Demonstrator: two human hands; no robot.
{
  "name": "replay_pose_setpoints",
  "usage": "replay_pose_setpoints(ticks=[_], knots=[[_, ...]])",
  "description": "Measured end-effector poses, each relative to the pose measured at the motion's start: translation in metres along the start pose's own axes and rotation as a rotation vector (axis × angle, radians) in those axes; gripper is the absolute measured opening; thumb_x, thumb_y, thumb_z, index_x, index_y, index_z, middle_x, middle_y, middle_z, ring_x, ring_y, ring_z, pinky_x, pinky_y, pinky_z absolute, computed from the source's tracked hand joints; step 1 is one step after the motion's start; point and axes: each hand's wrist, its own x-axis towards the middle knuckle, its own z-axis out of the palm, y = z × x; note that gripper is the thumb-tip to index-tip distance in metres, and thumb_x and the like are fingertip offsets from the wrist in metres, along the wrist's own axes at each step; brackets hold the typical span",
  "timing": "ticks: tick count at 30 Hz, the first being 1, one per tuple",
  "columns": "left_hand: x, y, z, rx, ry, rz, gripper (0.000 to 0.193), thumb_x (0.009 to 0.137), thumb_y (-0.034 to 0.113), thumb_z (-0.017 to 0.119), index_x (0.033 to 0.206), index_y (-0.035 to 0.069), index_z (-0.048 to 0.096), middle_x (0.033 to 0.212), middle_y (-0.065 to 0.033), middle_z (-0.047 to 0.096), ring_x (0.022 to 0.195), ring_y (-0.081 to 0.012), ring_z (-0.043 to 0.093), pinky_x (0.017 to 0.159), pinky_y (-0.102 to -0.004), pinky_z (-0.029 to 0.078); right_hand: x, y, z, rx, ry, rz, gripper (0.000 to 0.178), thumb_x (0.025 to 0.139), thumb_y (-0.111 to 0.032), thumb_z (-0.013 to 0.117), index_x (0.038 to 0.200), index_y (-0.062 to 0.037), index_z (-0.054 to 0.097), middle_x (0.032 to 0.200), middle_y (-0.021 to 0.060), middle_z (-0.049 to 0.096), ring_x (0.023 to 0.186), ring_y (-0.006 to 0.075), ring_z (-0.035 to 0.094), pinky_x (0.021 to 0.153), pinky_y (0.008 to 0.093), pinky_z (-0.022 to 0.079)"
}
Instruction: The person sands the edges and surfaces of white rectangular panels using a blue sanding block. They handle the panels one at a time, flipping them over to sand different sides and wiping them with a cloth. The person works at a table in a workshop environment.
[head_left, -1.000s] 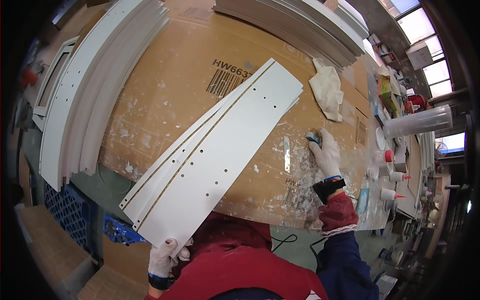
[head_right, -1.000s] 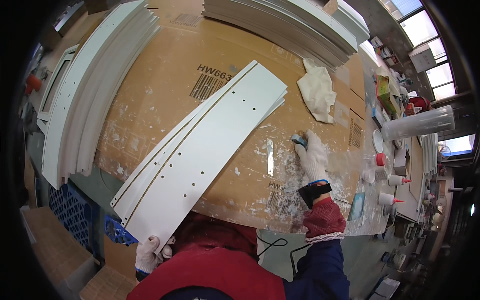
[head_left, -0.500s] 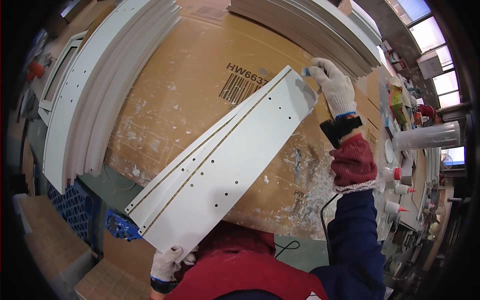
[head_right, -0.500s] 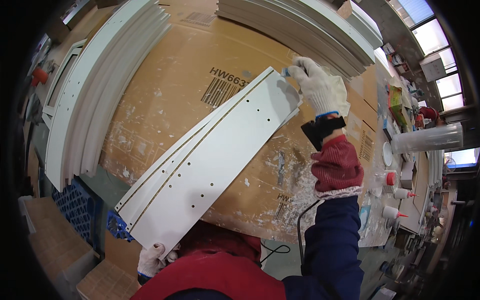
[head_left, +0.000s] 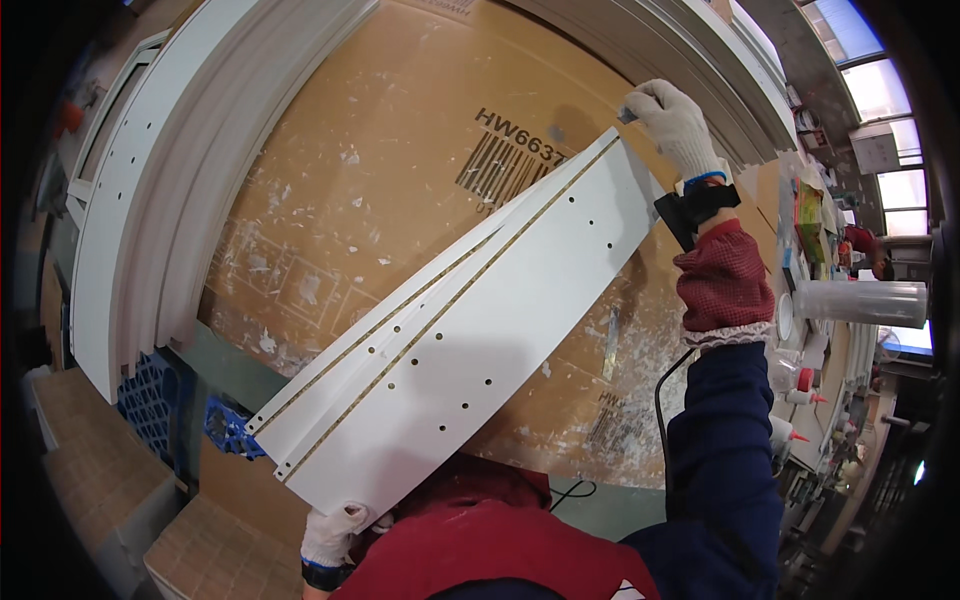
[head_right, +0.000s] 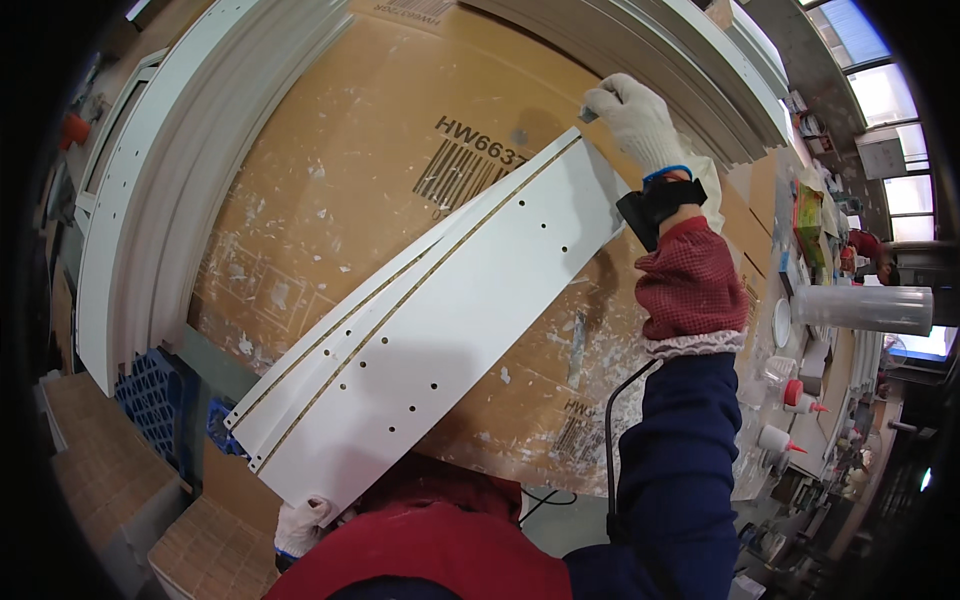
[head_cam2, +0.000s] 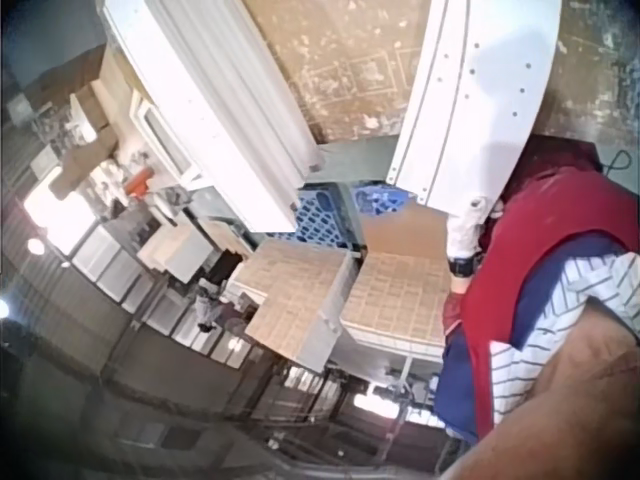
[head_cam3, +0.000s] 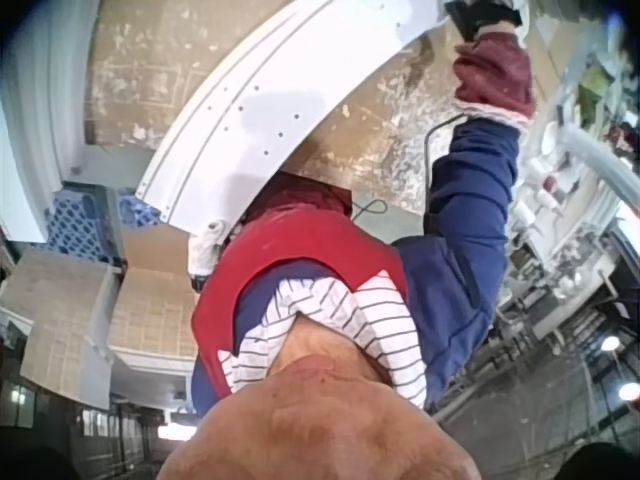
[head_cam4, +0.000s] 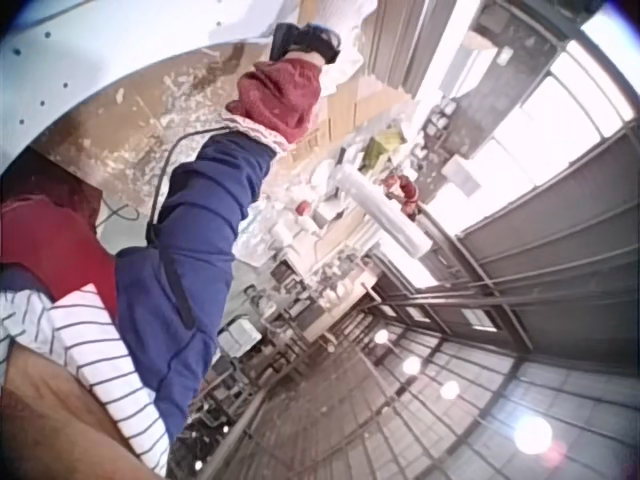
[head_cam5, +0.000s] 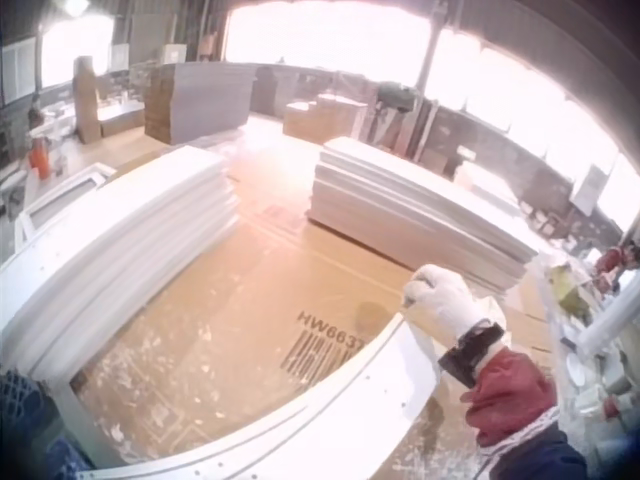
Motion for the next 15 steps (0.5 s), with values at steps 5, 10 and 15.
replay_pose_setpoints(ticks=[5, 10, 15], knots=[[0.0, 0.003, 0.001, -0.067, 0.002, -0.011, 0.016, 0.075, 0.005, 0.056, 0.079, -0.009, 0.062, 0.07, -0.0176, 0.061, 0.06, -0.0256, 0.058, 0.056, -0.0334, 0.047, 0.01, 0.017, 0.004, -0.091, -0.054, -0.11, 0.028, 0.085, -0.026, 0.057, 0.095, -0.0007, 0.064, 0.084, 0.0108, 0.068, 0.076, 0.0249, 0.061, 0.074, 0.0338, 0.048], [0.004, -0.017, -0.017, -0.188, -0.065, -0.008, 0.015, 0.077, 0.004, 0.065, 0.09, -0.003, 0.062, 0.08, -0.014, 0.064, 0.066, -0.0204, 0.061, 0.055, -0.0301, 0.049, 0.006, 0.012, 0.007, -0.079, -0.008, -0.063, 0.027, 0.086, -0.026, 0.057, 0.096, -0.002, 0.064, 0.085, 0.0115, 0.068, 0.079, 0.0247, 0.062, 0.076, 0.0344, 0.048], [0.005, -0.03, -0.029, 0.011, 0.083, -0.038, 0.019, 0.075, 0.007, 0.067, 0.09, -0.004, 0.062, 0.084, -0.0159, 0.064, 0.067, -0.0222, 0.062, 0.056, -0.0319, 0.05, 0.009, 0.009, 0.008, -0.168, 0.01, -0.059, 0.027, 0.086, -0.025, 0.056, 0.097, -0.0022, 0.064, 0.086, 0.012, 0.069, 0.083, 0.0247, 0.064, 0.077, 0.0346, 0.048]])
